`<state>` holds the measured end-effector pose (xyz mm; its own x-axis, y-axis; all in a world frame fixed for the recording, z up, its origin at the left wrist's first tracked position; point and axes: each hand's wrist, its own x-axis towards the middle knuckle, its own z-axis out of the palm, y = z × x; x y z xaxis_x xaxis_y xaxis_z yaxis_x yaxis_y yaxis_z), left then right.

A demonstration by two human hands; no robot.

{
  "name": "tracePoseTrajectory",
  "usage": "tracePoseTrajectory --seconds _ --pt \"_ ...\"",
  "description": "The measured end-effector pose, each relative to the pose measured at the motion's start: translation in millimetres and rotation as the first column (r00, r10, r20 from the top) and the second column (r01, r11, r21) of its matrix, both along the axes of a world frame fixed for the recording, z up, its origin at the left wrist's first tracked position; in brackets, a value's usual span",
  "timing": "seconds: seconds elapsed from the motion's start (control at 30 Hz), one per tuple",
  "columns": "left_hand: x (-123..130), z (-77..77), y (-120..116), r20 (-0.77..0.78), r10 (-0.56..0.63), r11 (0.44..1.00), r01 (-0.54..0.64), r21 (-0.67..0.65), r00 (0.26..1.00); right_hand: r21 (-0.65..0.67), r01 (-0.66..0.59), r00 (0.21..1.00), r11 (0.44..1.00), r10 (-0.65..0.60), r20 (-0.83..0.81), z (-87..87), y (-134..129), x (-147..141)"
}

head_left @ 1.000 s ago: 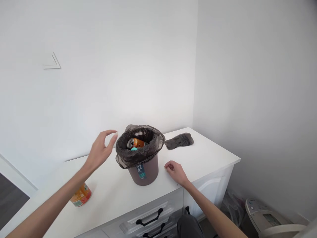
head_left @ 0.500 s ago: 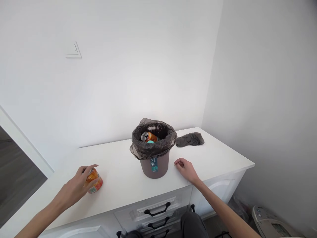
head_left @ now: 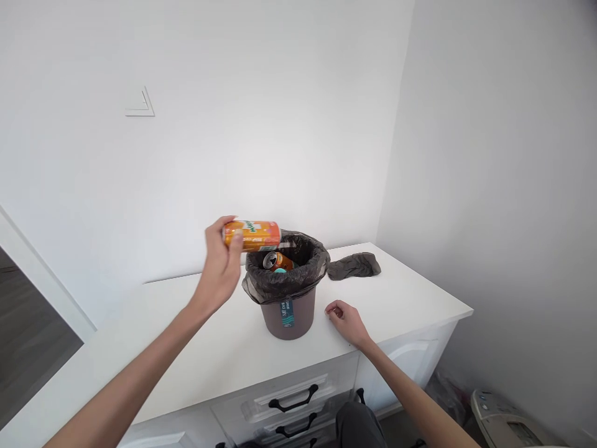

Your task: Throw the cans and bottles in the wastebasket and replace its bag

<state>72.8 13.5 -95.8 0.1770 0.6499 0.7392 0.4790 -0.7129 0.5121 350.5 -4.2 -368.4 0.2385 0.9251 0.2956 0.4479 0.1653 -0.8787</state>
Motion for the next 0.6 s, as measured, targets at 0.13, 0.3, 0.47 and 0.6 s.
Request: tracePoseTrajectory --seconds 0.13,0.3,0.47,0.6 --pt "37 -7.3 23 -0.336 -0.142 0.987 0.107 -0.123 0.931 0.007 -0.003 1.000 1.000 0.003 -0.010 2.1 1 2" --pt "32 -20.6 17 -0.462 -0.180 0.977 0.105 -0.184 0.868 0.009 -0.019 1.000 1.000 0.020 -0.023 0.3 5 7" --pt "7 -39.4 3 -0.485 -0.172 0.985 0.132 -0.115 0.858 -0.003 -0.032 0.999 0.999 0.032 -0.034 -1.1 7 8" --pt "6 -58.5 -4 -0.465 -0.140 0.985 0.170 0.022 0.874 -0.012 -0.026 0.998 1.000 0.025 -0.051 0.5 4 4"
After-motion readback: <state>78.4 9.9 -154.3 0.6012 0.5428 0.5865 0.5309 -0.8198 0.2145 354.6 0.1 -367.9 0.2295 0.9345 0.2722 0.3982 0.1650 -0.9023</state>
